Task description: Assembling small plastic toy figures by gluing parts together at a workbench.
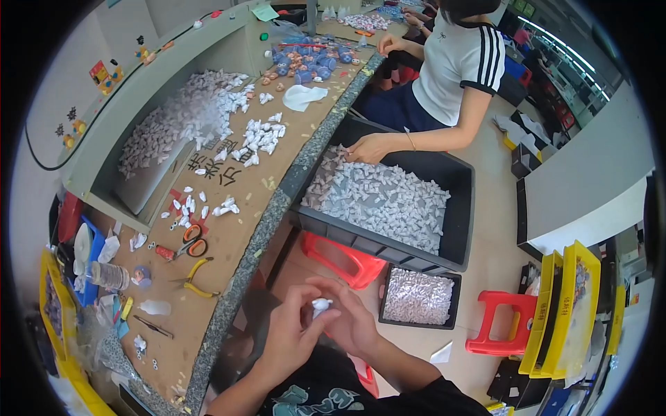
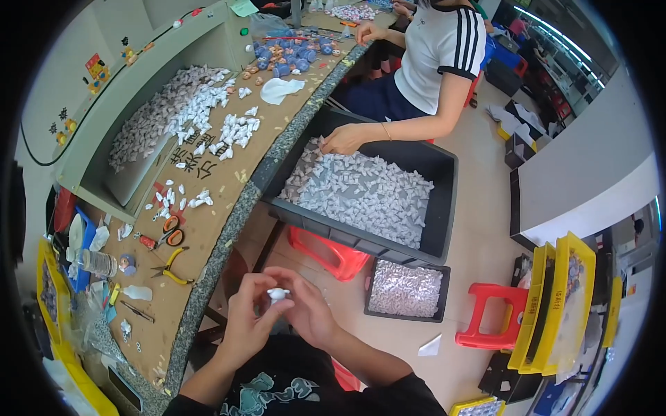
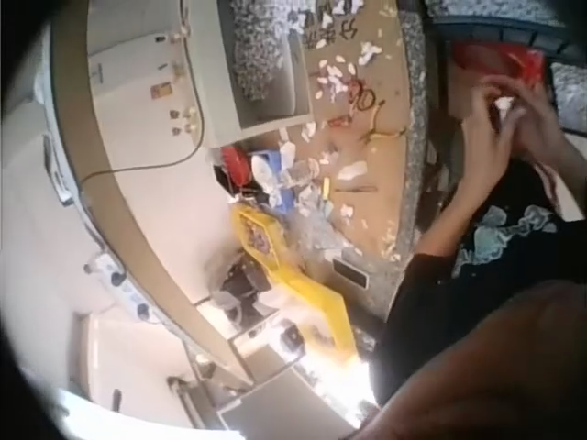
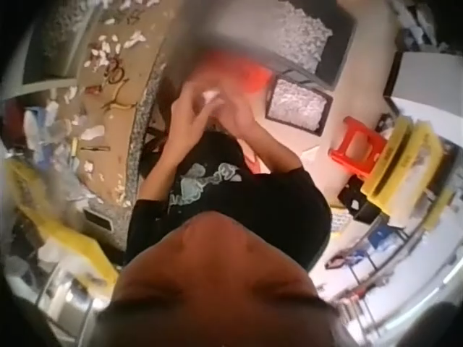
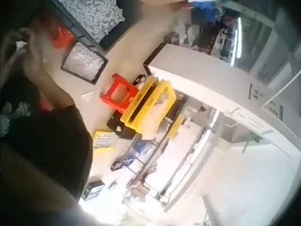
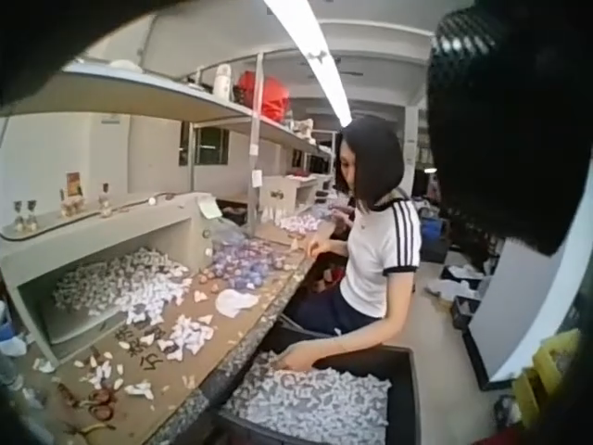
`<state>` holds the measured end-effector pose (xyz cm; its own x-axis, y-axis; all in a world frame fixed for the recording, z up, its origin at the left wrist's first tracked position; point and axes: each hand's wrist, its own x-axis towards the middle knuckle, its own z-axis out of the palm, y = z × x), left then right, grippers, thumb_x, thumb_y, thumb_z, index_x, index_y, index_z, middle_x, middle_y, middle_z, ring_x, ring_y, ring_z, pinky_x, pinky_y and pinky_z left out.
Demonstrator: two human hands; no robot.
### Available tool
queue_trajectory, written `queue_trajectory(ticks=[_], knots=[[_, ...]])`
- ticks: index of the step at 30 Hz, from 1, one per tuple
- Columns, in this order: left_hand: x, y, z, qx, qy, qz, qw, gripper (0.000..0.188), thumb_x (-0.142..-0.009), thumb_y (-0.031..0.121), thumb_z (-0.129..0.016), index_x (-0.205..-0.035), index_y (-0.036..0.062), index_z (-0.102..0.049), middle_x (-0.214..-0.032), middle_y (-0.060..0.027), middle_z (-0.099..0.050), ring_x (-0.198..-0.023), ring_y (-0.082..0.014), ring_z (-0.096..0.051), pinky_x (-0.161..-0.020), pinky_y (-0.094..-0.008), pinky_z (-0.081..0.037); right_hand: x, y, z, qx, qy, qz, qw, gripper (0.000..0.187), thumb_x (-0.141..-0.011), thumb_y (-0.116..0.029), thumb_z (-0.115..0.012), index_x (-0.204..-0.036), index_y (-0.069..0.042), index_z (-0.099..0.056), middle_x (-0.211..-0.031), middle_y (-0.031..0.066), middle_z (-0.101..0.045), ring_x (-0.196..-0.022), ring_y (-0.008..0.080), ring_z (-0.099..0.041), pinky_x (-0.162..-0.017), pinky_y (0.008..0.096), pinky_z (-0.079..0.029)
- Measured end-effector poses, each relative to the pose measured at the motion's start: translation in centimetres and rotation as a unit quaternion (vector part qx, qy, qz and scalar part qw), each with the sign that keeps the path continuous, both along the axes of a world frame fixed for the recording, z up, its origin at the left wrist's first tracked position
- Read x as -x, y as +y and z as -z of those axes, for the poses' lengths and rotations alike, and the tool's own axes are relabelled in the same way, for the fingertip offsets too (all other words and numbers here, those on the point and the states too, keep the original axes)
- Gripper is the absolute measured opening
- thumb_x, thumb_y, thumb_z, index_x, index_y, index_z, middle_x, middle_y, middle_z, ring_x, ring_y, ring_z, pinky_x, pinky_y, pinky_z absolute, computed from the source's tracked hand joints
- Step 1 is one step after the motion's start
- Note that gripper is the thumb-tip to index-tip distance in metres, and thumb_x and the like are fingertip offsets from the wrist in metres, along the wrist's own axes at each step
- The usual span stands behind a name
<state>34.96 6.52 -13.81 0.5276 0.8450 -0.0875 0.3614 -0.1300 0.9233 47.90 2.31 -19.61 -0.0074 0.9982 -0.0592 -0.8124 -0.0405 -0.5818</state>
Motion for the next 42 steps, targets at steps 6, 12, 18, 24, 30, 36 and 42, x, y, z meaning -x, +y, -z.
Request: queue_trajectory(ticks=[6,12,18,24,30,36,42], knots=[[-0.7,1.0,0.0,-0.155,-0.003,0.072,0.985,0.040,-0.083,0.013,-0.066,-0.117,-0.0013,-0.050,-0.103,-0.0174,-0.060,-0.083,-0.0276,-0.062,-0.074,-0.0346,-0.048,-4.4,2.2,1.3,0.147,0.216,0.098,0.960,0.041,-0.097,-0.034,-0.043,-0.120,0.000,-0.047,-0.117,0.0196,-0.053,-0.107,0.0264,-0.053,-0.097,0.0368,-0.042],[4.5,1.0,2.2,-0.035,0.074,0.095,0.992,0.028,-0.086,0.013,-0.062,-0.110,0.0004,-0.056,-0.100,-0.0164,-0.063,-0.084,-0.0259,-0.063,-0.073,-0.0333,-0.050,-13.6,10.3,3.2,0.098,-0.062,0.223,0.968,0.042,-0.098,-0.038,-0.041,-0.116,-0.001,-0.050,-0.103,0.0146,-0.058,-0.092,0.0215,-0.056,-0.085,0.0345,-0.047],[7.9,-1.5,5.2,0.087,0.128,0.126,0.980,0.026,-0.086,0.012,-0.062,-0.110,0.0008,-0.057,-0.098,-0.0154,-0.065,-0.083,-0.0243,-0.064,-0.072,-0.0320,-0.051,-25.0,18.2,10.4,0.225,-0.545,0.154,0.793,0.046,-0.094,-0.042,-0.047,-0.097,0.001,-0.062,-0.080,0.0109,-0.063,-0.075,0.0204,-0.060,-0.070,0.0324,-0.048],[12.4,-3.4,7.2,0.122,0.150,0.060,0.979,0.027,-0.086,0.012,-0.063,-0.109,0.0001,-0.057,-0.097,-0.0146,-0.066,-0.079,-0.0226,-0.065,-0.071,-0.0318,-0.051,-24.4,18.5,7.5,0.136,-0.691,0.337,0.625,0.037,-0.088,-0.030,-0.057,-0.098,0.004,-0.065,-0.084,0.0145,-0.069,-0.083,0.0205,-0.065,-0.075,0.0313,-0.048],[15.5,-4.9,8.4,0.169,0.146,0.019,0.975,0.025,-0.086,0.012,-0.063,-0.107,-0.0010,-0.058,-0.095,-0.0141,-0.066,-0.079,-0.0216,-0.064,-0.071,-0.0311,-0.051,-19.8,17.7,2.2,0.040,-0.664,0.327,0.671,0.030,-0.087,-0.007,-0.057,-0.116,0.002,-0.056,-0.092,0.0103,-0.068,-0.088,0.0161,-0.064,-0.079,0.0264,-0.048],[16.3,-5.2,12.3,0.119,0.116,0.023,0.986,0.026,-0.087,0.016,-0.062,-0.109,0.0016,-0.059,-0.093,-0.0118,-0.067,-0.077,-0.0184,-0.064,-0.070,-0.0313,-0.051,-5.6,22.0,-4.7,-0.164,-0.646,0.204,0.717,0.031,-0.087,-0.003,-0.056,-0.118,0.000,-0.055,-0.093,0.0096,-0.067,-0.087,0.0134,-0.062,-0.076,0.0260,-0.048],[19.0,-7.2,14.4,0.222,0.048,-0.096,0.969,0.023,-0.091,0.015,-0.058,-0.111,0.0032,-0.058,-0.098,-0.0078,-0.067,-0.084,-0.0169,-0.063,-0.077,-0.0311,-0.050,10.8,33.8,-7.1,-0.420,-0.642,-0.003,0.641,0.032,-0.085,-0.007,-0.058,-0.115,0.001,-0.057,-0.098,0.0153,-0.066,-0.087,0.0279,-0.064,-0.077,0.0358,-0.050]])
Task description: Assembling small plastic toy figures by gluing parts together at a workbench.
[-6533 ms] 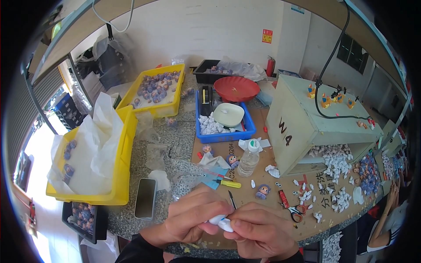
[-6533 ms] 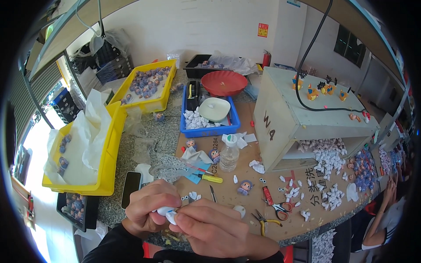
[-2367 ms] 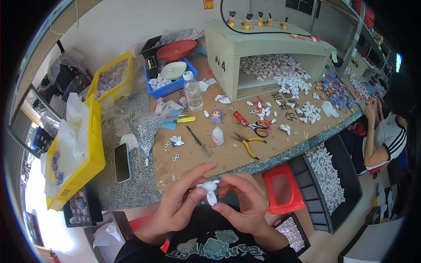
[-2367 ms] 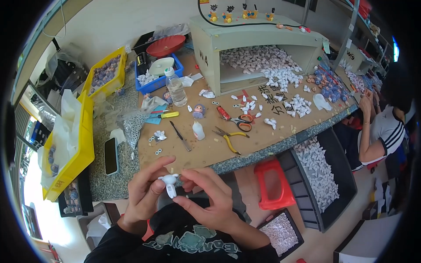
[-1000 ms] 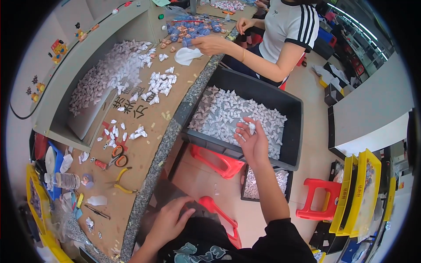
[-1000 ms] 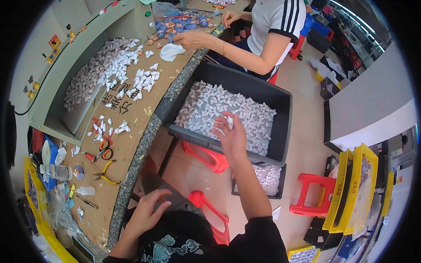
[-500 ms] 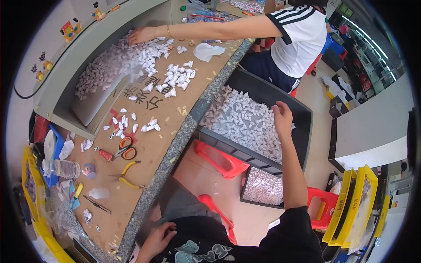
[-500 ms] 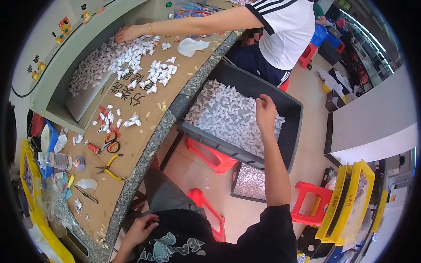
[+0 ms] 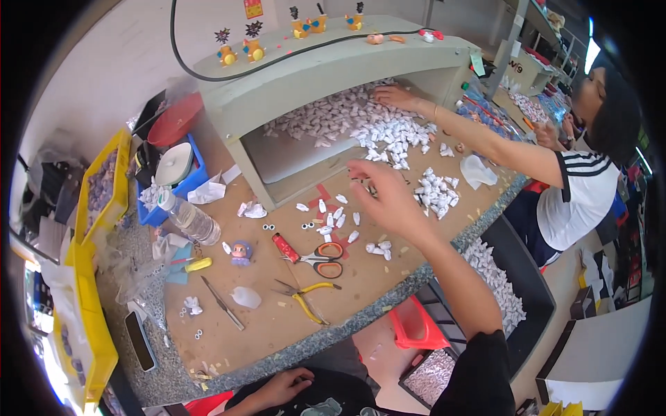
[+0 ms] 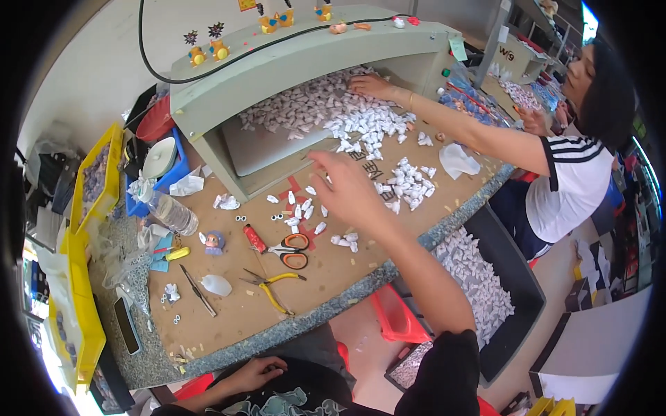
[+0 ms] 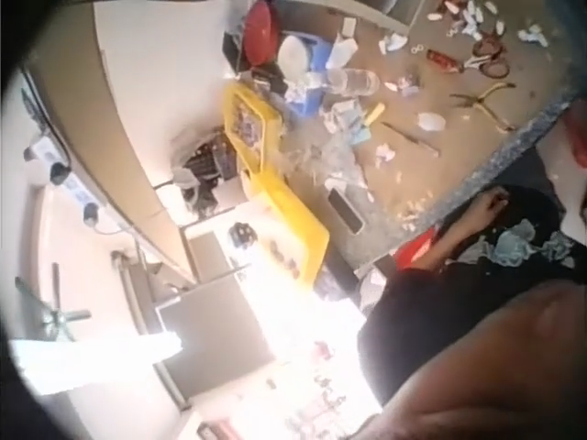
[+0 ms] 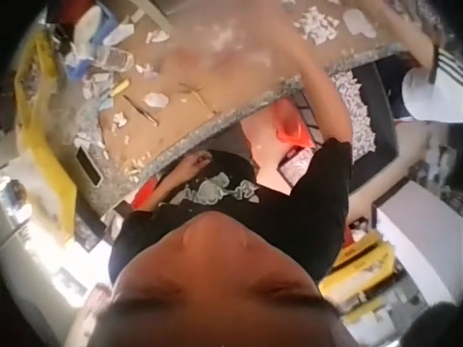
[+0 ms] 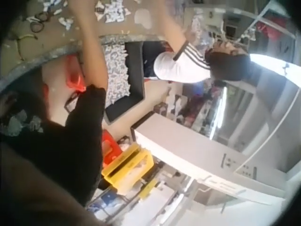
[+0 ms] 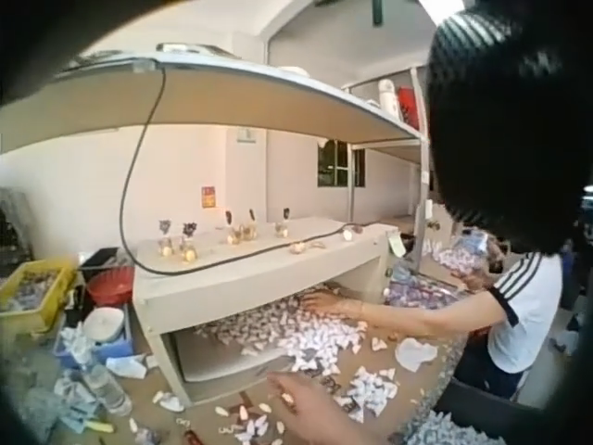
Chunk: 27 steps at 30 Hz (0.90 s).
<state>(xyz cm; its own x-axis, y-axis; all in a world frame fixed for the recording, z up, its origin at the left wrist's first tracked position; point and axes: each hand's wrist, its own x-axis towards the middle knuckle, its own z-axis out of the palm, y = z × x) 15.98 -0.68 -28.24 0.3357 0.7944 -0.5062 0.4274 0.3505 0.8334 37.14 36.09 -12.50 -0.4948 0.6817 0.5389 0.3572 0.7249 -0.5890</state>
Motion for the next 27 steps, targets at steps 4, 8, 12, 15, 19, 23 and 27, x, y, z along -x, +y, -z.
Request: queue_trajectory(ticks=[4,8,12,15,19,23,27], knots=[[1.1,-0.3,-2.0,0.067,-0.037,-0.029,0.997,0.029,-0.095,0.019,-0.053,-0.121,0.0060,-0.055,-0.112,-0.0085,-0.063,-0.102,-0.0180,-0.059,-0.091,-0.0320,-0.045,11.2,8.7,0.5,0.027,-0.213,-0.072,0.974,0.030,-0.084,-0.010,-0.054,-0.112,0.000,-0.059,-0.111,0.0230,-0.060,-0.103,0.0384,-0.057,-0.087,0.0415,-0.047],[3.1,-1.1,-5.2,0.147,-0.090,-0.061,0.983,0.037,-0.099,0.023,-0.045,-0.133,0.0081,-0.048,-0.128,-0.0114,-0.054,-0.122,-0.0192,-0.047,-0.105,-0.0316,-0.033,20.3,16.2,4.4,-0.083,-0.247,-0.020,0.965,0.029,-0.085,-0.013,-0.050,-0.109,-0.001,-0.061,-0.115,0.0215,-0.059,-0.109,0.0348,-0.055,-0.093,0.0430,-0.044],[5.0,-4.3,-5.2,0.181,-0.057,-0.111,0.976,0.038,-0.100,0.022,-0.042,-0.134,0.0060,-0.046,-0.131,-0.0114,-0.052,-0.124,-0.0194,-0.045,-0.106,-0.0306,-0.031,23.4,18.3,5.7,-0.283,-0.099,0.055,0.952,0.030,-0.084,-0.014,-0.050,-0.109,-0.002,-0.062,-0.113,0.0187,-0.061,-0.112,0.0317,-0.054,-0.096,0.0422,-0.042],[4.7,-4.0,-7.2,0.149,-0.085,-0.131,0.977,0.037,-0.099,0.020,-0.044,-0.133,0.0051,-0.046,-0.130,-0.0111,-0.053,-0.123,-0.0189,-0.046,-0.105,-0.0305,-0.033,22.5,18.2,6.5,-0.239,-0.167,0.057,0.955,0.031,-0.082,-0.013,-0.051,-0.110,-0.003,-0.062,-0.111,0.0170,-0.062,-0.109,0.0323,-0.056,-0.098,0.0438,-0.040],[5.4,-4.8,-7.3,0.091,-0.100,-0.079,0.988,0.036,-0.097,0.016,-0.048,-0.130,0.0035,-0.048,-0.127,-0.0111,-0.055,-0.118,-0.0196,-0.050,-0.101,-0.0305,-0.037,15.4,11.8,2.7,-0.090,-0.259,0.016,0.962,0.028,-0.080,-0.006,-0.053,-0.107,-0.005,-0.062,-0.108,0.0154,-0.063,-0.099,0.0313,-0.060,-0.087,0.0425,-0.047],[5.9,-3.6,-11.5,0.092,-0.046,0.003,0.995,0.036,-0.095,0.014,-0.051,-0.129,0.0031,-0.049,-0.123,-0.0114,-0.057,-0.115,-0.0213,-0.053,-0.099,-0.0308,-0.040,8.8,0.1,0.4,0.180,0.080,-0.049,0.979,0.028,-0.085,0.000,-0.053,-0.113,-0.002,-0.053,-0.102,0.0127,-0.062,-0.091,0.0195,-0.062,-0.077,0.0302,-0.051],[5.7,-2.1,-13.5,-0.094,-0.223,-0.004,0.970,0.037,-0.089,0.002,-0.056,-0.126,0.0009,-0.051,-0.114,-0.0129,-0.061,-0.101,-0.0194,-0.061,-0.087,-0.0311,-0.048,5.2,-14.7,-1.7,0.339,0.233,-0.106,0.905,0.024,-0.086,0.002,-0.054,-0.110,0.001,-0.049,-0.101,0.0140,-0.063,-0.091,0.0150,-0.061,-0.076,0.0284,-0.050]])
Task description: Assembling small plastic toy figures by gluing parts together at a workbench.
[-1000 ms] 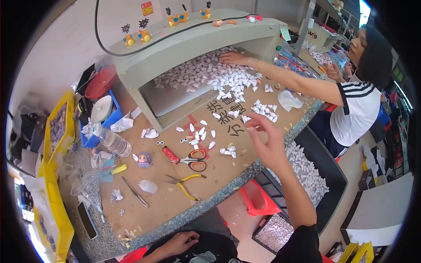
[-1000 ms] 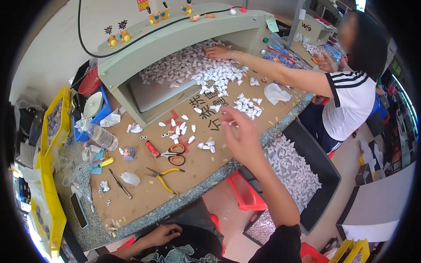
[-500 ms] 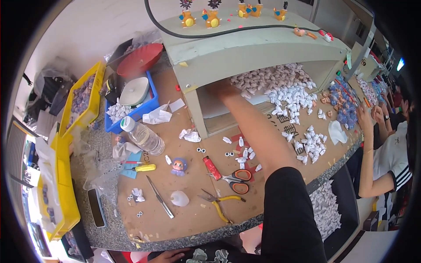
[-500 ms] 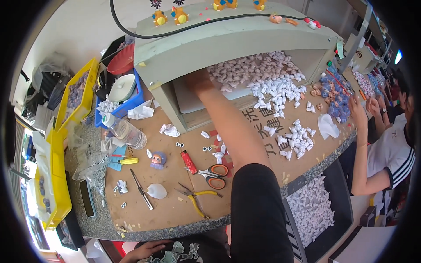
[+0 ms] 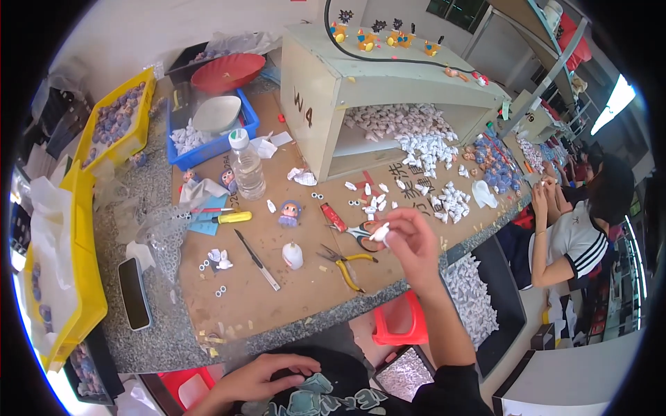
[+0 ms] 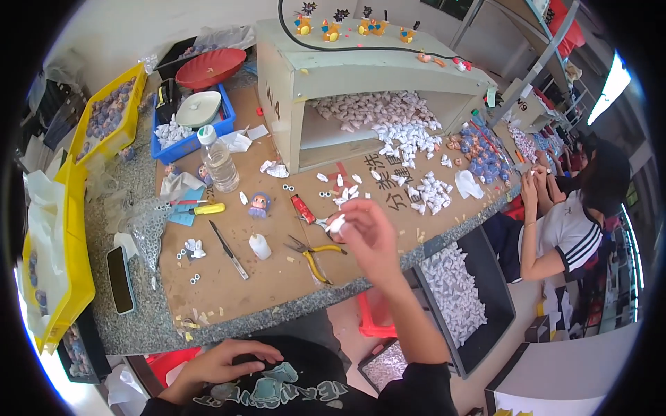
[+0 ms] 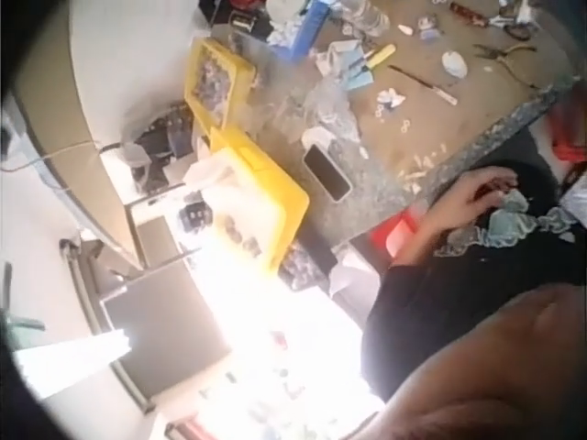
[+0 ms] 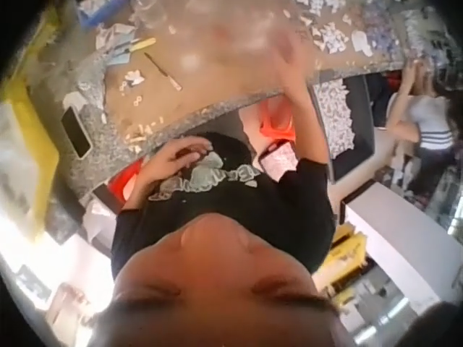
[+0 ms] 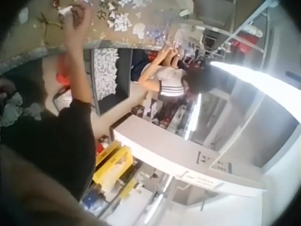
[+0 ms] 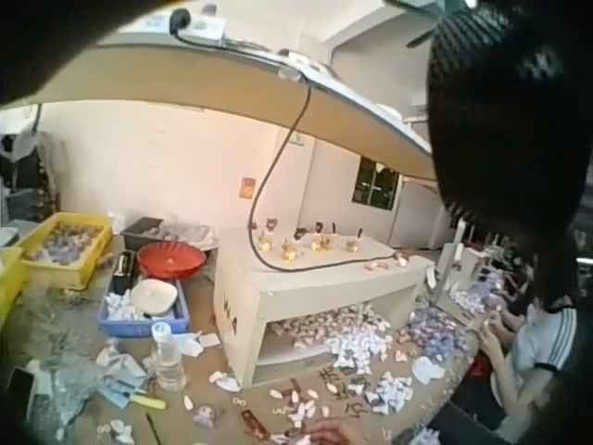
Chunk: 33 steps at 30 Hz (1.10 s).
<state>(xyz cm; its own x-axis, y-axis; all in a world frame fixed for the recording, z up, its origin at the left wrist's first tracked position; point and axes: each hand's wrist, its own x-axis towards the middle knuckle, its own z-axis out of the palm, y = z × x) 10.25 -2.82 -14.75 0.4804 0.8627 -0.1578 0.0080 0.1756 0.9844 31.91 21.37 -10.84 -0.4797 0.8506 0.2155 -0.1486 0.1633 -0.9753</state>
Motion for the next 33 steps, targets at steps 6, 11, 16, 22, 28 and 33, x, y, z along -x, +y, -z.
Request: queue_trajectory(ticks=[6,11,16,22,28,33], knots=[[-2.1,2.1,-5.8,-0.174,-0.018,-0.244,0.954,0.047,-0.080,-0.001,-0.067,-0.125,0.0006,-0.053,-0.096,-0.0111,-0.060,-0.081,-0.0165,-0.059,-0.073,-0.0266,-0.049,1.5,-13.4,-2.3,0.126,0.043,-0.092,0.987,0.017,-0.084,0.001,-0.058,-0.099,0.002,-0.050,-0.101,0.0184,-0.063,-0.085,0.0169,-0.062,-0.075,0.0294,-0.051],[-1.5,-1.1,-4.2,-0.410,0.175,-0.320,0.836,0.053,-0.065,0.002,-0.079,-0.116,0.0025,-0.063,-0.092,-0.0088,-0.057,-0.077,-0.0209,-0.059,-0.066,-0.0293,-0.050,3.8,-17.7,-1.8,0.208,0.101,-0.109,0.967,0.008,-0.084,-0.001,-0.059,-0.087,0.002,-0.053,-0.101,0.0203,-0.062,-0.080,0.0180,-0.062,-0.073,0.0305,-0.052],[-0.7,-4.0,-3.8,-0.399,0.207,-0.307,0.839,0.049,-0.065,0.004,-0.079,-0.113,0.0052,-0.065,-0.094,-0.0082,-0.056,-0.074,-0.0199,-0.058,-0.063,-0.0282,-0.049,4.3,-20.0,0.2,0.240,0.145,-0.161,0.946,0.009,-0.087,0.004,-0.058,-0.095,0.005,-0.054,-0.104,0.0180,-0.061,-0.086,0.0193,-0.063,-0.077,0.0308,-0.054],[0.4,-4.4,-2.5,-0.457,0.219,-0.304,0.807,0.042,-0.068,0.006,-0.077,-0.109,0.0027,-0.066,-0.102,-0.0117,-0.059,-0.074,-0.0199,-0.060,-0.062,-0.0283,-0.049,5.3,-22.0,0.3,0.253,0.146,-0.149,0.945,0.016,-0.087,-0.009,-0.062,-0.093,0.004,-0.054,-0.099,0.0166,-0.061,-0.081,0.0184,-0.062,-0.072,0.0303,-0.052],[0.6,-4.2,-1.8,-0.448,0.181,-0.288,0.827,0.038,-0.076,0.020,-0.073,-0.107,-0.0003,-0.065,-0.099,-0.0164,-0.064,-0.075,-0.0237,-0.063,-0.059,-0.0301,-0.049,4.4,-21.7,1.3,0.220,0.118,-0.168,0.954,0.021,-0.086,-0.010,-0.063,-0.100,0.005,-0.055,-0.108,0.0172,-0.058,-0.092,0.0189,-0.058,-0.081,0.0326,-0.048],[0.6,-4.8,-1.2,-0.450,0.115,-0.340,0.818,0.031,-0.085,0.022,-0.065,-0.104,-0.0028,-0.064,-0.098,-0.0192,-0.063,-0.076,-0.0267,-0.063,-0.059,-0.0321,-0.049,5.1,-22.7,-0.1,0.193,0.144,-0.220,0.945,0.028,-0.083,0.006,-0.062,-0.110,0.007,-0.054,-0.119,0.0198,-0.053,-0.102,0.0216,-0.056,-0.089,0.0361,-0.045]])
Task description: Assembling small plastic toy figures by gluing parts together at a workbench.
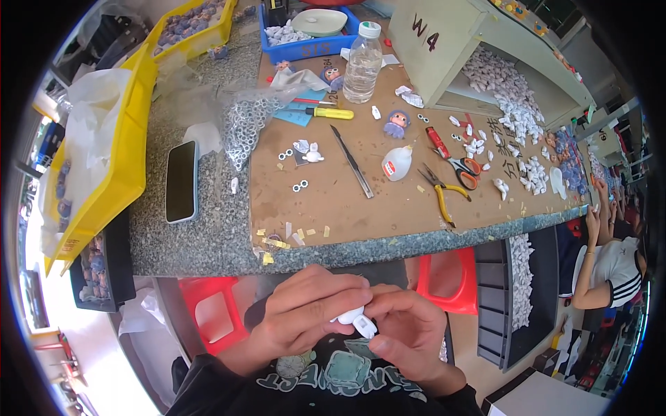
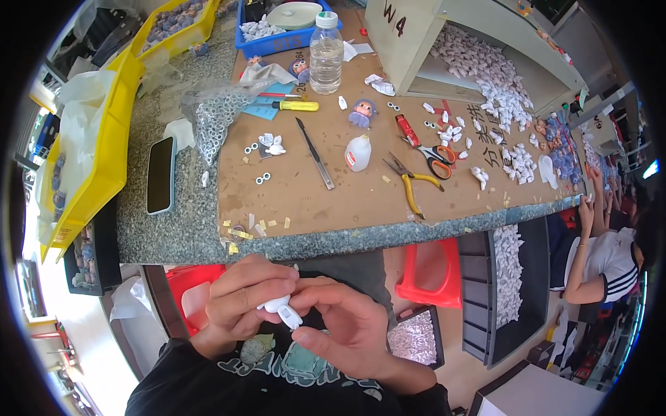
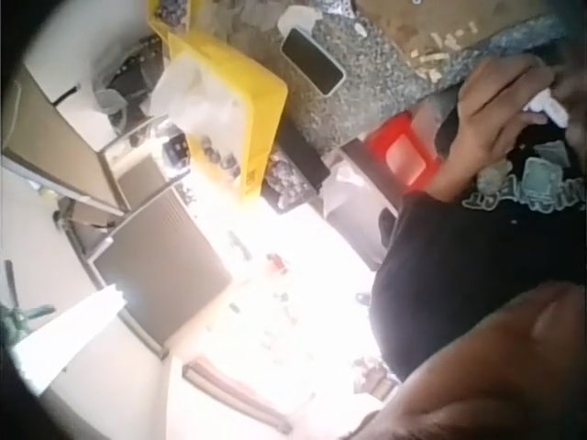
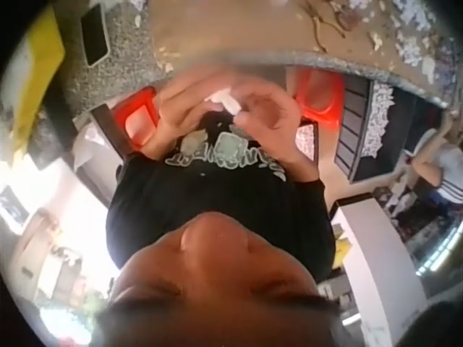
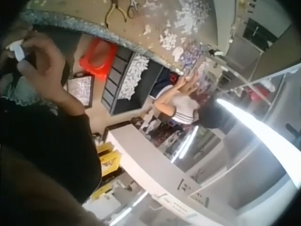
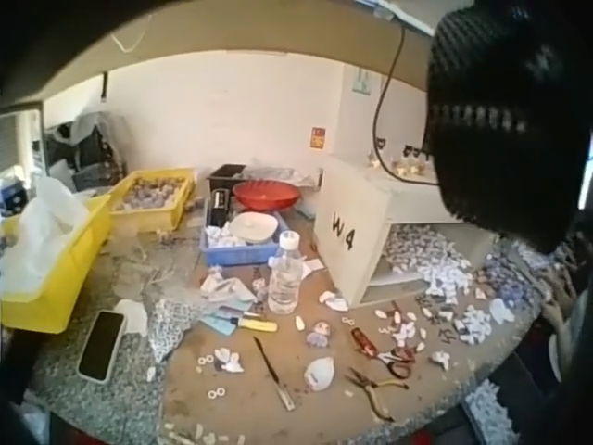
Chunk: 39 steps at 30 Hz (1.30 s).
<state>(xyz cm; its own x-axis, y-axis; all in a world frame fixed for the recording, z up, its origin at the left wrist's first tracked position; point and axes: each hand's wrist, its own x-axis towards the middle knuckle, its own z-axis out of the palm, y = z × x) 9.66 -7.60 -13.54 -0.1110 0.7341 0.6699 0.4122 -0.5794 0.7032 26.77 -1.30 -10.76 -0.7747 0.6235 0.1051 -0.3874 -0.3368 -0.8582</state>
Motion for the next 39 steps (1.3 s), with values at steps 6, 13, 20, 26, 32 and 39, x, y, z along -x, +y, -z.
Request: queue_trajectory(ticks=[6,13,20,26,32,39], knots=[[-0.9,0.4,0.8,0.004,-0.052,0.021,0.998,0.028,-0.087,0.023,-0.064,-0.099,-0.0025,-0.064,-0.099,-0.0190,-0.064,-0.075,-0.0268,-0.062,-0.060,-0.0334,-0.050,-0.1,0.4,1.1,-0.102,-0.002,0.044,0.994,0.029,-0.080,-0.001,-0.069,-0.104,0.005,-0.054,-0.107,0.0203,-0.060,-0.097,0.0237,-0.057,-0.088,0.0380,-0.043],[-0.7,0.6,0.5,-0.007,-0.072,0.052,0.996,0.026,-0.089,0.023,-0.062,-0.097,-0.0015,-0.063,-0.099,-0.0179,-0.063,-0.072,-0.0267,-0.061,-0.059,-0.0340,-0.050,-0.1,0.1,1.5,-0.169,0.017,0.064,0.983,0.036,-0.075,0.006,-0.072,-0.101,-0.002,-0.049,-0.105,0.0218,-0.061,-0.084,0.0217,-0.059,-0.075,0.0356,-0.047],[-1.6,0.7,0.9,0.030,-0.184,0.127,0.974,0.022,-0.091,0.019,-0.060,-0.103,0.0011,-0.061,-0.109,-0.0194,-0.058,-0.082,-0.0266,-0.060,-0.068,-0.0345,-0.051,0.1,0.4,1.1,-0.277,0.008,0.125,0.953,0.049,-0.071,0.003,-0.076,-0.108,-0.005,-0.045,-0.106,0.0242,-0.061,-0.077,0.0214,-0.060,-0.072,0.0325,-0.047],[-2.0,0.0,0.1,0.043,-0.252,0.100,0.962,0.024,-0.084,0.008,-0.066,-0.107,-0.0008,-0.062,-0.105,-0.0174,-0.053,-0.085,-0.0227,-0.058,-0.072,-0.0320,-0.051,0.0,0.7,0.9,-0.352,-0.027,0.192,0.916,0.047,-0.069,0.004,-0.077,-0.107,0.003,-0.050,-0.105,0.0309,-0.061,-0.078,0.0281,-0.065,-0.065,0.0317,-0.052],[-2.0,-0.5,0.2,0.068,-0.275,0.103,0.954,0.034,-0.076,0.001,-0.073,-0.107,-0.0068,-0.063,-0.101,-0.0198,-0.055,-0.084,-0.0210,-0.058,-0.069,-0.0293,-0.048,-0.3,1.2,0.8,-0.387,-0.033,0.164,0.907,0.051,-0.071,-0.003,-0.076,-0.110,-0.003,-0.044,-0.105,0.0281,-0.061,-0.072,0.0196,-0.061,-0.069,0.0296,-0.045],[-2.5,0.0,0.2,0.052,-0.292,0.112,0.948,0.037,-0.075,0.002,-0.075,-0.108,-0.0087,-0.061,-0.098,-0.0211,-0.058,-0.082,-0.0209,-0.059,-0.067,-0.0284,-0.047,-0.3,1.4,0.7,-0.354,-0.001,0.189,0.916,0.051,-0.068,-0.004,-0.081,-0.108,0.002,-0.051,-0.100,0.0271,-0.063,-0.076,0.0289,-0.065,-0.062,0.0308,-0.052]])
